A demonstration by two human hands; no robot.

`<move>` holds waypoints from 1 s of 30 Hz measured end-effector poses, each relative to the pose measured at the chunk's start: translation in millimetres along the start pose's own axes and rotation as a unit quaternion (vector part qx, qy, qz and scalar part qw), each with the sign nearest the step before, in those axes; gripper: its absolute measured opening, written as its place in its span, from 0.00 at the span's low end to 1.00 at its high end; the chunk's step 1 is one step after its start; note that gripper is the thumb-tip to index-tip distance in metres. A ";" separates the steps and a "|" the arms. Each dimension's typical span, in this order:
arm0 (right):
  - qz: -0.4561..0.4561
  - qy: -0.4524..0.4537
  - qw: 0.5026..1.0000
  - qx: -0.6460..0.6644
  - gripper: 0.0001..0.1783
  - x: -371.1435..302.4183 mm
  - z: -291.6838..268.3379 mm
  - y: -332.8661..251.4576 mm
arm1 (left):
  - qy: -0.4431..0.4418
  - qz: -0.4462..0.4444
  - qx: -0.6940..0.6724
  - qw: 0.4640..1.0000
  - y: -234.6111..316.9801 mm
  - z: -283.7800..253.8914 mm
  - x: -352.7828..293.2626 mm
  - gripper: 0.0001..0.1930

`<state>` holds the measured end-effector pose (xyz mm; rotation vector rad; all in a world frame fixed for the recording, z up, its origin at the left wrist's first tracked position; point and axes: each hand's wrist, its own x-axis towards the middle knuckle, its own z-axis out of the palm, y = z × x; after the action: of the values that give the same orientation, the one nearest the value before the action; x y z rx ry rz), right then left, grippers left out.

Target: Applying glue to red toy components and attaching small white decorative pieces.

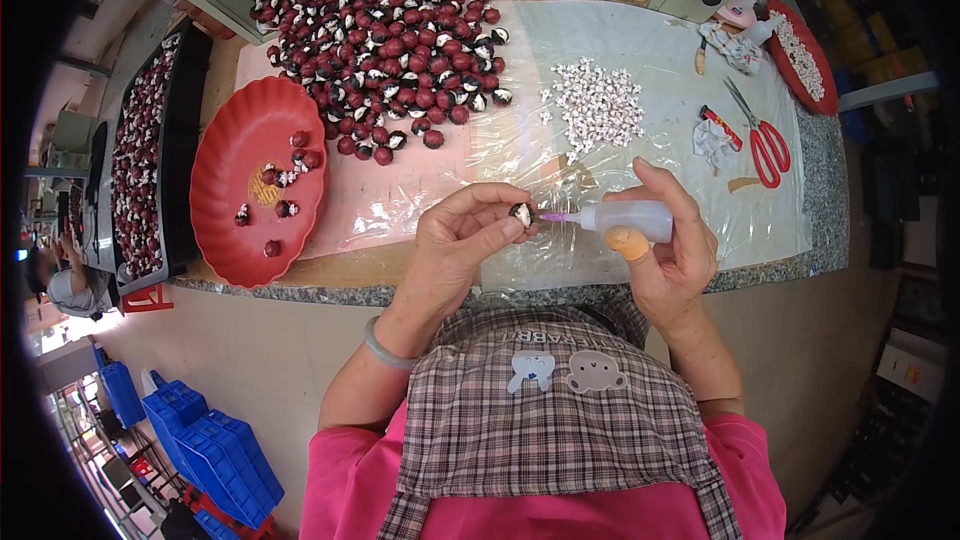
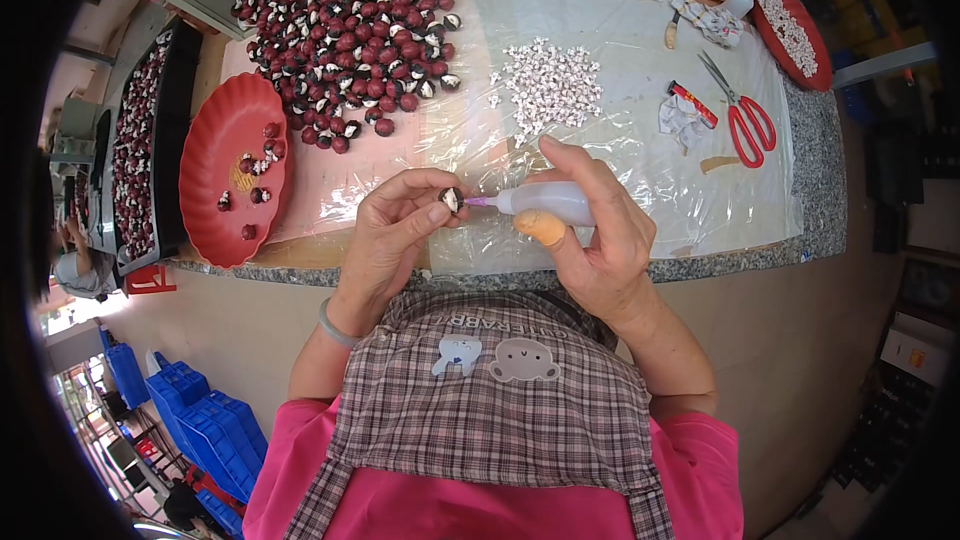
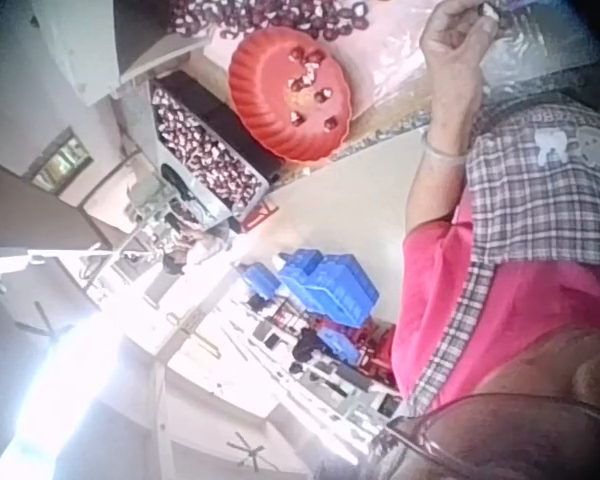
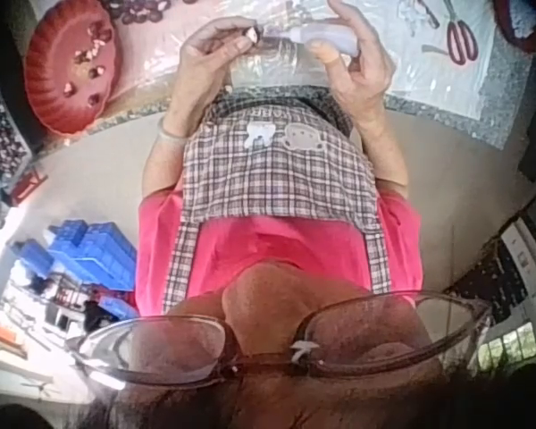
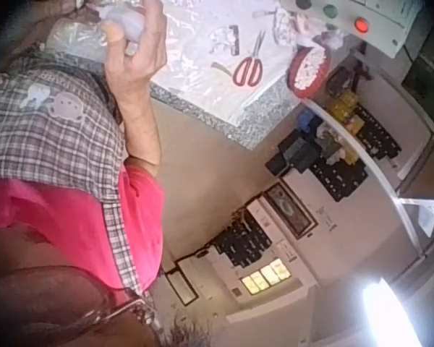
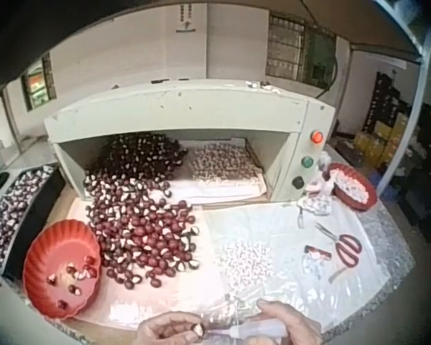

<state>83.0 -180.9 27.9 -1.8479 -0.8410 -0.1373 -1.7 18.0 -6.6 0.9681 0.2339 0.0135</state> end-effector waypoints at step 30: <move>0.313 -0.012 0.888 0.337 0.21 10.9 -6.4 52.6 | 0.006 -0.015 0.011 1.000 -6.4 -14.9 -0.2 0.15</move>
<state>124.7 -191.6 -4.9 -1.3580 -0.2112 0.5295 -5.6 26.5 -19.8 0.9869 0.2596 -0.0116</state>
